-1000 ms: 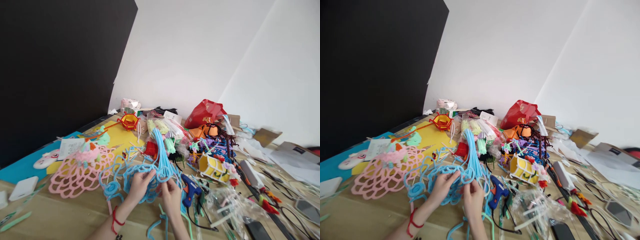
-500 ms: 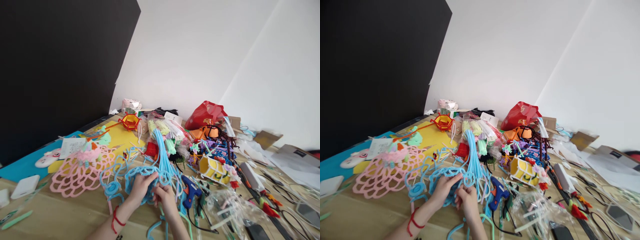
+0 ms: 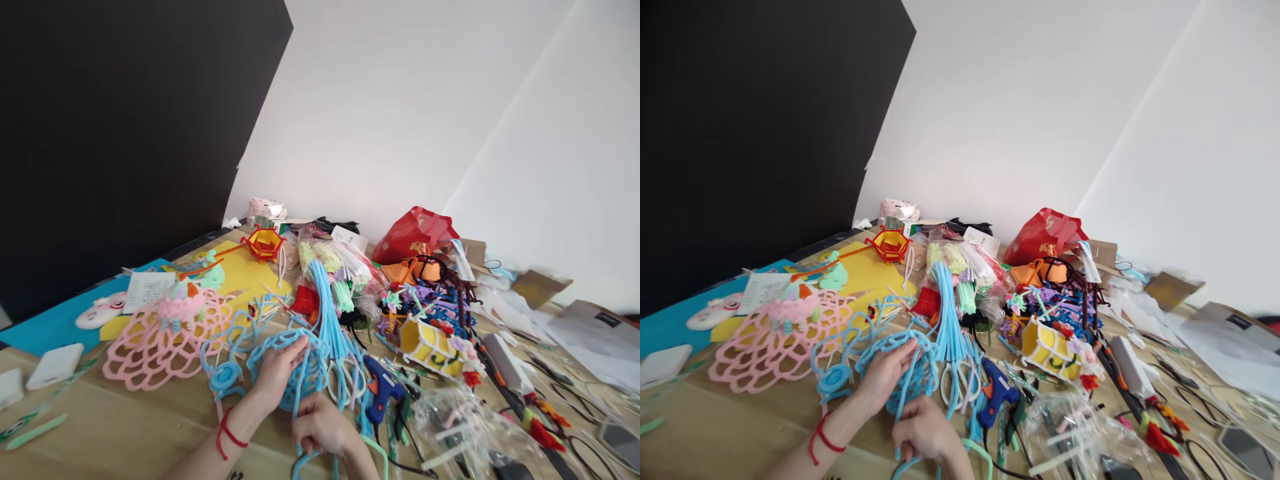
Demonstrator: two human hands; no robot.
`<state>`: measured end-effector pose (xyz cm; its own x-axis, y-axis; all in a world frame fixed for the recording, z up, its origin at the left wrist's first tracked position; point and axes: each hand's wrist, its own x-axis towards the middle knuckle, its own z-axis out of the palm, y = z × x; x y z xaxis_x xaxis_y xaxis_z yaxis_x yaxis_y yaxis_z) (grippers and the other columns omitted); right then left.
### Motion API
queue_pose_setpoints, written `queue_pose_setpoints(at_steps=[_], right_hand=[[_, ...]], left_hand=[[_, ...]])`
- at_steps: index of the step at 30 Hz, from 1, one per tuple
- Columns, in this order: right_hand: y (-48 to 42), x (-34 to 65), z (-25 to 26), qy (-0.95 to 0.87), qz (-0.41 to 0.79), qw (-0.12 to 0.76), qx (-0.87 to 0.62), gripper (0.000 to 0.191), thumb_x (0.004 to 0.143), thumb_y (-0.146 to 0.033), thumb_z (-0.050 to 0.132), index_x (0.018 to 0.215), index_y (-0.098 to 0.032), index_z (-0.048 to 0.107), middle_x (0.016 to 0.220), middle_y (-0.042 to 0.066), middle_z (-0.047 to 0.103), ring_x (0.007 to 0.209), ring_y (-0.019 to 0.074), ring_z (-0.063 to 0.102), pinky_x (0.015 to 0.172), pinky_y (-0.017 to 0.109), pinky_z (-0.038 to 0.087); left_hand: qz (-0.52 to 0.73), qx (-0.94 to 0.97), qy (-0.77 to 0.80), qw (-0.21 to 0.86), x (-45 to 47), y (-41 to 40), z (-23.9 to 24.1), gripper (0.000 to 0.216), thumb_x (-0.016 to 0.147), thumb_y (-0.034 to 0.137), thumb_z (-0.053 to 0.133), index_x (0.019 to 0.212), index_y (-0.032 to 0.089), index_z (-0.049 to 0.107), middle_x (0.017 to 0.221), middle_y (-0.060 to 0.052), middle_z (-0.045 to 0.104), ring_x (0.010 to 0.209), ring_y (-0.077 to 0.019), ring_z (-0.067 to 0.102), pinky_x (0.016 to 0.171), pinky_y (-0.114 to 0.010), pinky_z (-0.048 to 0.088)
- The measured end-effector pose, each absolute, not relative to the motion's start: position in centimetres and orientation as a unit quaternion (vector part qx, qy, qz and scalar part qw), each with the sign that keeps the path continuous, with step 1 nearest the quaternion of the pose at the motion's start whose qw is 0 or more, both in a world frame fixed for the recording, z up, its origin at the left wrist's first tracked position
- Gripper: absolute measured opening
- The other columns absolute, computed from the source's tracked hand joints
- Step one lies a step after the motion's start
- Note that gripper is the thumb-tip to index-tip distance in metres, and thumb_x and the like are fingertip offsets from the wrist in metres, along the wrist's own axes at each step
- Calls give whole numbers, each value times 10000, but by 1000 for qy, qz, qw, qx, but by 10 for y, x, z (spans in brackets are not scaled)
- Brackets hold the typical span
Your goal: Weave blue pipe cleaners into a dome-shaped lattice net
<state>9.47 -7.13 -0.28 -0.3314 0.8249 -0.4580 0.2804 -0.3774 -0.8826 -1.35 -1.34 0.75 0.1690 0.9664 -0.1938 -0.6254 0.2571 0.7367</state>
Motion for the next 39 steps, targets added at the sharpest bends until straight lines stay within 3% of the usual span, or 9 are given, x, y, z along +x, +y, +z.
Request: queue_pose_setpoints(at_steps=[3,6,8,11,16,23,31,39], right_hand=[[-73,99,1,-532,640,197,-518,197,564,-114,512,375,-167,520,283,-75,431,233,34,271,281,171,154],[-72,103,2,-542,653,228,-477,147,646,-228,611,525,-143,616,427,-37,558,330,60,449,354,160,327],[-69,103,1,-532,623,326,-472,211,681,-348,662,689,-137,665,543,-13,613,439,91,541,445,193,431],[-63,103,-1,-474,511,506,-508,370,681,-472,688,861,-150,661,632,4,630,546,140,594,484,238,485],[-59,106,-3,-414,382,640,-522,338,688,-473,696,840,-173,662,683,29,648,598,175,611,515,279,519],[-60,114,-6,-480,231,651,-540,210,753,-370,658,855,-193,708,750,50,660,659,177,606,603,285,500],[-59,109,-6,-508,207,658,-515,151,791,-317,625,834,-213,725,869,65,684,853,208,613,805,335,467],[-63,97,-3,-504,213,649,-529,216,797,-374,609,898,-234,738,856,61,596,825,196,569,780,335,457]], left_hand=[[561,265,335,709,-14,-13,9,187,590,288,799,693,153,720,739,-41,735,777,-189,669,810,-303,510],[553,309,352,689,-14,-14,8,190,608,317,780,695,161,715,739,-38,732,781,-206,667,800,-319,514],[550,337,371,668,-14,-14,7,185,623,333,762,688,169,709,715,-30,726,768,-211,665,784,-320,513],[544,376,379,647,-15,-15,7,180,655,351,728,667,176,690,681,-16,712,709,-203,653,711,-302,510],[523,429,366,639,-14,-17,9,187,677,347,707,667,164,673,697,-23,696,697,-196,632,670,-285,501],[477,427,333,693,-10,-19,7,252,706,388,679,621,161,614,585,9,614,521,-131,562,523,-239,451],[435,432,307,728,-8,-21,5,367,738,442,608,502,171,536,477,23,525,433,-93,445,463,-222,360],[403,446,306,739,-8,-22,-2,390,737,506,577,530,184,501,465,18,537,451,-115,488,487,-241,364]])
